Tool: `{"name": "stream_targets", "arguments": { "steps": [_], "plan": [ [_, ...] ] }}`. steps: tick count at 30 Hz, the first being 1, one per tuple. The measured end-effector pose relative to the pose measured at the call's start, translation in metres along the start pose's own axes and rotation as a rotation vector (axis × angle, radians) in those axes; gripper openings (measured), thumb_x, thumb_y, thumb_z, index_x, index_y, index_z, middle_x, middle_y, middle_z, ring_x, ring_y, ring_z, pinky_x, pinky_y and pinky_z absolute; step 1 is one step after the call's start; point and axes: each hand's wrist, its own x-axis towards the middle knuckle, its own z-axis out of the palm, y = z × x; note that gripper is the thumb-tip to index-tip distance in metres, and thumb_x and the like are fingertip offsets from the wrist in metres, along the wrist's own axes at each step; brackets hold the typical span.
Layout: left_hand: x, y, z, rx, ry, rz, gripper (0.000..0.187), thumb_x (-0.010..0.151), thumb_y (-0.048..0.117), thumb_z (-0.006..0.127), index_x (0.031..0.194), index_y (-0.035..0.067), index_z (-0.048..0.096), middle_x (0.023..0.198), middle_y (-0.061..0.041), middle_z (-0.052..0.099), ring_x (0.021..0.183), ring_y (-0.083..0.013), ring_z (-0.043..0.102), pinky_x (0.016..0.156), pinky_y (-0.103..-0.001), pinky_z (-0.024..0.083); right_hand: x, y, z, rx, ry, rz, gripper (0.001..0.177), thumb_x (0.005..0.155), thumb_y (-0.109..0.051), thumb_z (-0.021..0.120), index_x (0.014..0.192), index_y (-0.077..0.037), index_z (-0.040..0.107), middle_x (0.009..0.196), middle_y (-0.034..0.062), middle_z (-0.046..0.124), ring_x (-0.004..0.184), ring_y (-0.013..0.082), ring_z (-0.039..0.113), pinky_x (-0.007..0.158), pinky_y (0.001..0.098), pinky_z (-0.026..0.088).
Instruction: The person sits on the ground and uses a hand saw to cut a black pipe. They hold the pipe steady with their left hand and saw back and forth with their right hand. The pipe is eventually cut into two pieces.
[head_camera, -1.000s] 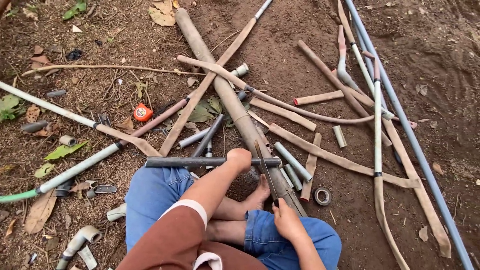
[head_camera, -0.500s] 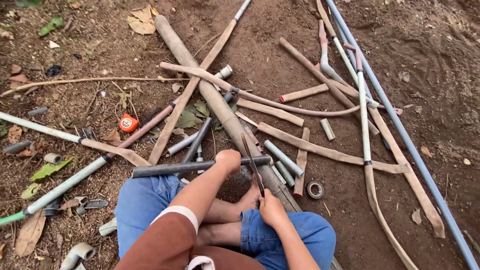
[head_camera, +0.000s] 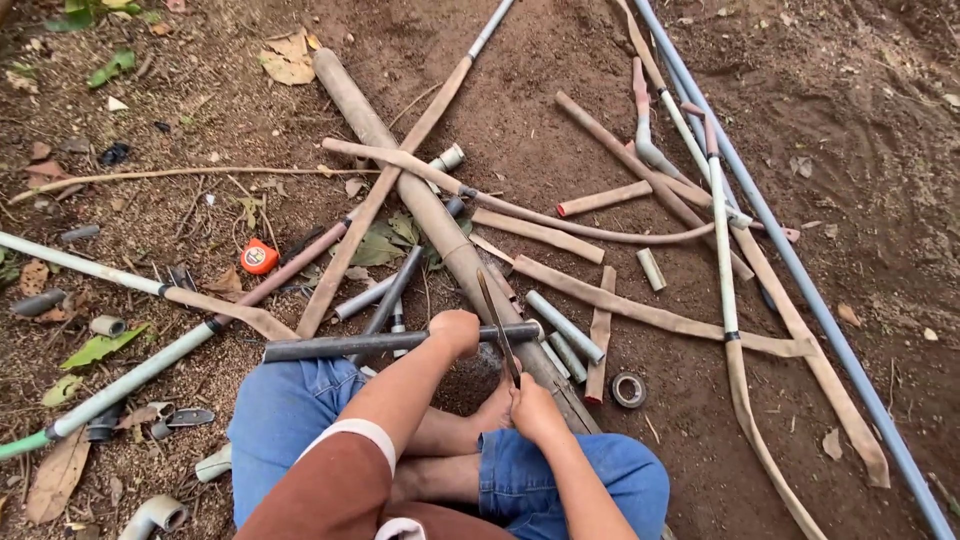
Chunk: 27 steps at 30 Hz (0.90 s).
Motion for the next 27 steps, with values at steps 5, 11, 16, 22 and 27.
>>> {"name": "stream_targets", "arguments": {
  "steps": [5, 11, 16, 22, 27],
  "plan": [
    [0.005, 0.0, 0.012, -0.002, 0.032, -0.027, 0.025, 0.088, 0.012, 0.063, 0.097, 0.001, 0.084, 0.095, -0.018, 0.083, 0.1, -0.035, 0.081, 0.088, -0.049, 0.064, -0.054, -0.017, -0.016, 0.02, -0.022, 0.03, 0.028, 0.108, -0.024, 0.043, 0.111, -0.004, 0.062, 0.103, 0.0309, 0.077, 0.107, 0.0479, 0.077, 0.091, 0.0561, 0.063],
    [0.01, 0.001, 0.026, -0.008, 0.011, 0.015, 0.021, 0.089, 0.009, 0.066, 0.097, 0.002, 0.084, 0.088, -0.018, 0.081, 0.092, -0.0333, 0.082, 0.087, -0.046, 0.065, 0.013, 0.007, 0.014, -0.017, 0.045, 0.003, 0.034, 0.11, -0.026, 0.045, 0.121, 0.003, 0.058, 0.104, 0.036, 0.074, 0.103, 0.0504, 0.076, 0.087, 0.0585, 0.064],
    [0.004, 0.006, 0.009, -0.014, 0.007, 0.023, 0.025, 0.089, 0.01, 0.062, 0.097, -0.002, 0.083, 0.089, -0.019, 0.08, 0.093, -0.0366, 0.081, 0.084, -0.049, 0.065, 0.011, -0.025, -0.004, 0.117, 0.075, -0.051, 0.04, 0.11, -0.017, 0.042, 0.133, 0.013, 0.055, 0.105, 0.0436, 0.07, 0.102, 0.0561, 0.074, 0.085, 0.0625, 0.063],
    [0.001, 0.011, 0.005, 0.049, -0.012, -0.023, 0.018, 0.088, 0.012, 0.068, 0.095, 0.004, 0.082, 0.089, -0.013, 0.079, 0.086, -0.0302, 0.078, 0.083, -0.043, 0.063, -0.003, 0.009, 0.031, 0.05, 0.145, -0.026, 0.035, 0.106, -0.023, 0.049, 0.127, 0.005, 0.056, 0.101, 0.0329, 0.075, 0.094, 0.0478, 0.075, 0.081, 0.0556, 0.062],
    [-0.002, 0.018, 0.004, 0.082, -0.072, -0.098, 0.013, 0.091, 0.011, 0.07, 0.097, 0.01, 0.081, 0.09, -0.007, 0.078, 0.078, -0.0214, 0.075, 0.079, -0.036, 0.061, -0.016, 0.026, 0.049, 0.034, 0.234, 0.003, 0.023, 0.102, -0.028, 0.054, 0.112, -0.008, 0.058, 0.1, 0.0257, 0.077, 0.094, 0.0507, 0.072, 0.086, 0.0595, 0.056]
  ]
}}
